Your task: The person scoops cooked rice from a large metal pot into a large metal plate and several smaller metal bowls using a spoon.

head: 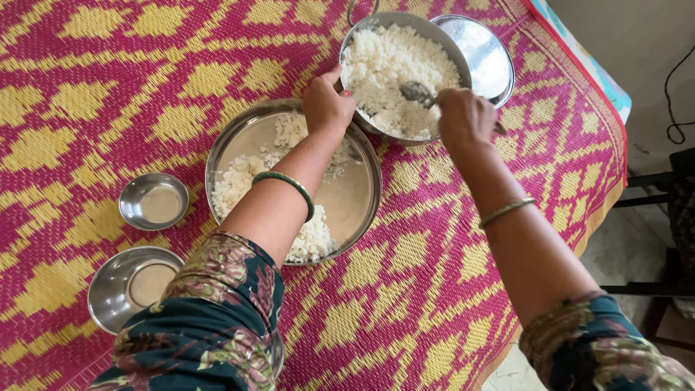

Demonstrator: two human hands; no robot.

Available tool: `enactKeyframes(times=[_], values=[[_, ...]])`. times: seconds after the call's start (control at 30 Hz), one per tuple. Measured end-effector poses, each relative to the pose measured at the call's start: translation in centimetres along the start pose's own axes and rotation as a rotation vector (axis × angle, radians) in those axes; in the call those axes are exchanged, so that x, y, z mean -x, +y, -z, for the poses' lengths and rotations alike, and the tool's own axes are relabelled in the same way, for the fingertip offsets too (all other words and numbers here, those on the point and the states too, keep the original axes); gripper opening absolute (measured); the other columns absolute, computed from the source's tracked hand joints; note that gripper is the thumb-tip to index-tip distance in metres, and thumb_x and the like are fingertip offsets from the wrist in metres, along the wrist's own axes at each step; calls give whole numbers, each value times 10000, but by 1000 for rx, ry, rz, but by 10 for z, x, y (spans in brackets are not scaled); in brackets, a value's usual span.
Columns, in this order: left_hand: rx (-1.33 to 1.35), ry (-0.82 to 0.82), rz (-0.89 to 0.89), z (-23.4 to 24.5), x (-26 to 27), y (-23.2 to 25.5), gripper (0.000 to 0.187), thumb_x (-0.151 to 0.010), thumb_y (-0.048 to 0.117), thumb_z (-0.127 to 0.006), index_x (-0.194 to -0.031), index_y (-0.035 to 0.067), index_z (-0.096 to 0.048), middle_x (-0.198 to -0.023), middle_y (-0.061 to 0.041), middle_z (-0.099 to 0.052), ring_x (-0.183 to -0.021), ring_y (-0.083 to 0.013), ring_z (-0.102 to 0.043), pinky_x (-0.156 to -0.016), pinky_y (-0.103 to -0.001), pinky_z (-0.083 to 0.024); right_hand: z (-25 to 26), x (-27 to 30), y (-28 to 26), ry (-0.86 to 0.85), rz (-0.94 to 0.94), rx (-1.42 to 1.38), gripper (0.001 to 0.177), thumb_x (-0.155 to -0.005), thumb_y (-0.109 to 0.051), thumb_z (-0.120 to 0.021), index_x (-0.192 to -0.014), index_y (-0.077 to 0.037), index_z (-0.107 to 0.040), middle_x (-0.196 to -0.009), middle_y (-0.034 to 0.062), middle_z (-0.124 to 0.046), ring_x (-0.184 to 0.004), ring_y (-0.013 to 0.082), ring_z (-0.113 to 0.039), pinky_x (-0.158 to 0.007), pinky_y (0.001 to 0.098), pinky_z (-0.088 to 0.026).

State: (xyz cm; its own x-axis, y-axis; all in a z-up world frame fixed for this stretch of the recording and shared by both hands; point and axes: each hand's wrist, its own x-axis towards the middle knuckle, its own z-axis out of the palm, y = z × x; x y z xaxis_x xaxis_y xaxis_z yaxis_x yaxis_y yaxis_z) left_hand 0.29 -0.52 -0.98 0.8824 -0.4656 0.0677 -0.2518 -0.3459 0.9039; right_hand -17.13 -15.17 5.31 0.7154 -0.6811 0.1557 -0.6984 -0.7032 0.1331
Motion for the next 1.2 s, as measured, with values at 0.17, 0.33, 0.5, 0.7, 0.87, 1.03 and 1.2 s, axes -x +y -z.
enactKeyframes(times=[0.17,0.33,0.5,0.7,0.87,1.03,1.2], values=[[-4,-54,56,5,2,5,511,-834,29,-659,-1336,119,-633,-1122,-207,-724,-994,-304,-726,-912,-383,-556,-15,-17,-15,-331,-125,-47,193,-1008,-78,-604,-963,-32,-786,-818,112,-677,-622,173,-600,-530,327,-499],[23,-38,48,6,2,8,500,-827,26,-658,-1320,105,-638,-1147,-203,-713,-1005,-312,-722,-921,-384,-552,-29,-22,-26,-488,-243,-464,116,-885,-160,-749,-986,-141,-802,-841,60,-752,-689,130,-668,-610,322,-547],[-21,-12,8,3,2,4,475,-818,33,-670,-1289,98,-664,-1136,-208,-719,-1044,-336,-698,-960,-395,-525,-23,-9,-38,-309,-275,-478,134,-873,-152,-744,-979,-183,-820,-906,78,-782,-785,162,-723,-752,326,-565],[-12,-15,-3,5,2,3,493,-807,39,-678,-1297,98,-661,-1116,-221,-717,-1060,-366,-677,-956,-421,-514,3,16,-33,-50,-210,-456,140,-885,-149,-738,-994,-177,-821,-956,104,-759,-818,225,-714,-757,377,-554],[-52,-44,-1,5,0,5,494,-818,42,-682,-1308,92,-647,-1128,-210,-714,-1061,-346,-682,-966,-412,-513,14,21,-34,-63,-275,-506,151,-918,-151,-711,-1034,-174,-805,-955,101,-768,-832,216,-722,-775,383,-551],[-39,-50,2,6,2,6,497,-821,33,-674,-1315,85,-643,-1135,-209,-714,-1056,-337,-692,-961,-398,-526,0,20,-30,-20,-153,-337,151,-907,-103,-699,-977,-175,-811,-882,73,-775,-732,209,-676,-669,384,-508],[-48,-63,28,7,3,8,496,-825,30,-660,-1317,88,-640,-1131,-212,-714,-1044,-331,-701,-960,-389,-532,-16,19,-25,13,-155,-197,218,-951,-7,-597,-865,-110,-769,-845,83,-734,-662,187,-611,-562,376,-472]])
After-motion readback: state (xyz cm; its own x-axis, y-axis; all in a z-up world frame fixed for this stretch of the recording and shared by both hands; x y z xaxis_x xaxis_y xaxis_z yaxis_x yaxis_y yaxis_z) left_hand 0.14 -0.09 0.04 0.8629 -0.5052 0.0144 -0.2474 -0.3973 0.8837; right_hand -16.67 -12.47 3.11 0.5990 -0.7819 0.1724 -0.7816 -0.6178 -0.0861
